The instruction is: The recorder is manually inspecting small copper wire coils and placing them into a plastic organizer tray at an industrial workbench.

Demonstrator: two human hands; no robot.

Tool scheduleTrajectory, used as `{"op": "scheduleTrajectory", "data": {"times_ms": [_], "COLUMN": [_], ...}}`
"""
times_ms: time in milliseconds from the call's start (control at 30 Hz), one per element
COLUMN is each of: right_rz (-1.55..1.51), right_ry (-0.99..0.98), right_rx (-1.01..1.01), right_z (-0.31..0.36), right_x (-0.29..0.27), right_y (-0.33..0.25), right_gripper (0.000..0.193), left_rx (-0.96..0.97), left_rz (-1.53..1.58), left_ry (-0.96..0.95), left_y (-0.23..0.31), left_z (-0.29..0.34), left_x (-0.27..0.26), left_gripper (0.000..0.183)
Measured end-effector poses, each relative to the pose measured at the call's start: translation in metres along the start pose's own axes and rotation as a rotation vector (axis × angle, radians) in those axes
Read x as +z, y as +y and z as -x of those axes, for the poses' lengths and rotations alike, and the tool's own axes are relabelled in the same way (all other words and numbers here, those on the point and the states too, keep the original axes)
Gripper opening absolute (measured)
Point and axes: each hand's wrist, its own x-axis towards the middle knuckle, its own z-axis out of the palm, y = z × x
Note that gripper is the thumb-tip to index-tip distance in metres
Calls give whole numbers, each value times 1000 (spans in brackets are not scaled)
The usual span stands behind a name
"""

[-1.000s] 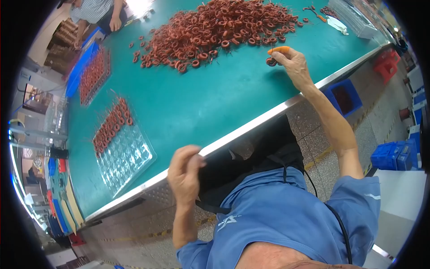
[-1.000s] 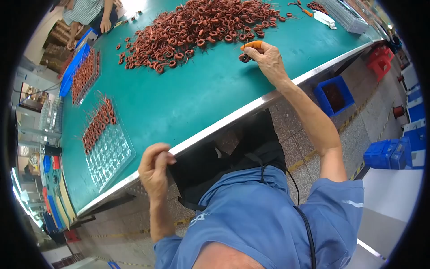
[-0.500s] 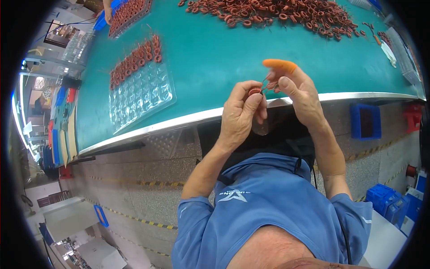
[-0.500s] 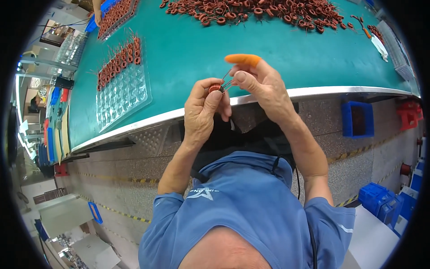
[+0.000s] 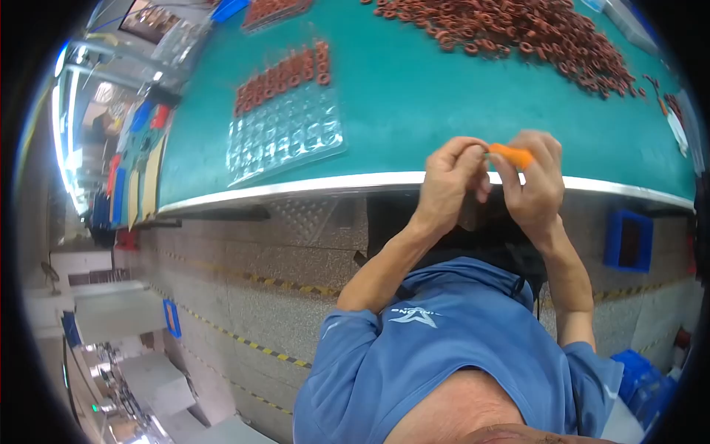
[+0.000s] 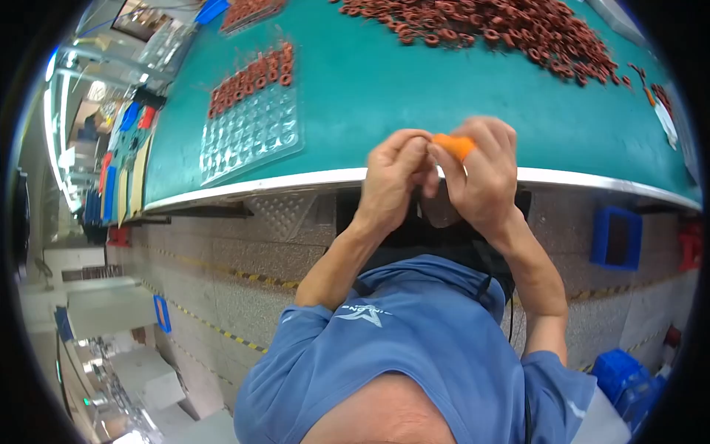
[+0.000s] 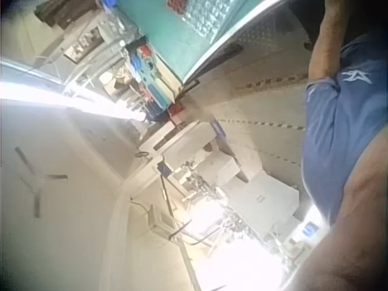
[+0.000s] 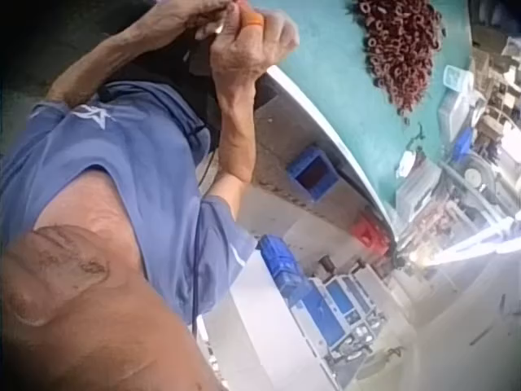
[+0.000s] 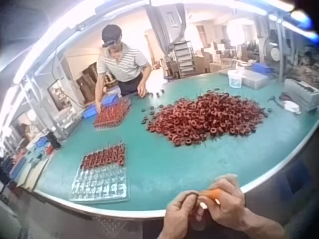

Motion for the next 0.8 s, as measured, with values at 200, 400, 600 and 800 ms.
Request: {"op": "scheduleTrajectory", "data": {"times_ms": [200,400,600,800], "right_rz": [-408,-689,-939,-281], "right_ry": [-42,-69,-238,-19], "right_rx": [464,685,870,279], "right_z": [-3,13,28,31], "right_x": [12,13,4,20], "right_y": [4,10,7,0], "right_gripper": [11,26,35,14], "left_rx": [74,176,190,310], "left_rz": [11,-244,-306,-675], "left_ry": [-8,-100,-102,-53], "left_y": [14,17,20,23], "left_z": [5,5,12,13], "left_x": [-3,-11,-14,-11], "left_gripper": [23,26,29,24]}}
